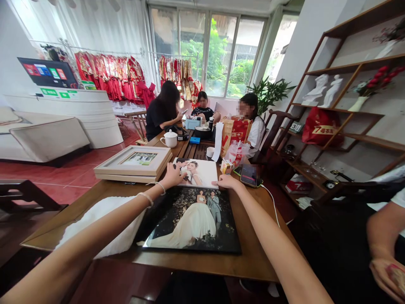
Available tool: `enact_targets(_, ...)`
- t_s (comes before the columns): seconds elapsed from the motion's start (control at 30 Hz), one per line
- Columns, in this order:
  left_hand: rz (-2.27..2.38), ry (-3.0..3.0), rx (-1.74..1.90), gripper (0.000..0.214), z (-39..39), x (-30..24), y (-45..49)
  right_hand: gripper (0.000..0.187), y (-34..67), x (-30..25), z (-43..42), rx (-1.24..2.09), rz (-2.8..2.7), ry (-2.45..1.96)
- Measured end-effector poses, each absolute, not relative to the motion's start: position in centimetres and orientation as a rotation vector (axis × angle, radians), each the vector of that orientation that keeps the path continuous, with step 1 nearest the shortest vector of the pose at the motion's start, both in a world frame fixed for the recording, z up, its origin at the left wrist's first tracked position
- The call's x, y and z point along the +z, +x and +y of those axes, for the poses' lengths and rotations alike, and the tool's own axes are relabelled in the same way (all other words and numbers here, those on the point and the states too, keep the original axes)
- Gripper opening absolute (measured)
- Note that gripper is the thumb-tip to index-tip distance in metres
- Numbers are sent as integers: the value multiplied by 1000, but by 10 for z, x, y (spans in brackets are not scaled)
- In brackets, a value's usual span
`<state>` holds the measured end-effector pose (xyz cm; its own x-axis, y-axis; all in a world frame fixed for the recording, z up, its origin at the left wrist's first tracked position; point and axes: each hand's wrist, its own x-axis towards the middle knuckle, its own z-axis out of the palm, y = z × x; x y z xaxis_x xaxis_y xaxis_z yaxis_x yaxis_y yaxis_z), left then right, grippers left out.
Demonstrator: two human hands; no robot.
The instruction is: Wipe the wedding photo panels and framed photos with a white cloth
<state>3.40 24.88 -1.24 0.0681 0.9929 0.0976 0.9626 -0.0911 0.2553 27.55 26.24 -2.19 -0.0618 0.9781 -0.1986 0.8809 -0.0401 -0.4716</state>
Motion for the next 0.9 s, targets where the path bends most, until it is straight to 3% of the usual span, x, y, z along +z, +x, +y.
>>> enact_targets(0.17,1575,2453,568,38,160,21,-32,20,296,-16,207,515,-1926,-1679)
enact_targets(0.23,1507,2457,605,38,116,21,-73,25,303,-18,173,580,-1877,-1523)
enact_targets(0.4,1712,2584,454,67,42,-16,-142,36,311,-38,105,668,-1630,-1578)
enact_targets(0.5,1641,2573,573,54,34,-32,-151,39,315,-57,91,475,-1571,-1763)
enact_targets(0.6,1798,2260,872,40,40,-25,-150,40,318,-73,87,419,-1540,-1824)
enact_targets(0.77,1848,1386,1598,49,53,5,-133,41,299,-70,71,278,-1402,-1680)
enact_targets(0.83,1638,1067,1627,51,58,10,-116,41,277,-55,62,426,-1351,-1526)
enact_targets(0.9,1453,858,1485,52,64,8,-93,44,248,-38,55,791,-1337,-1327)
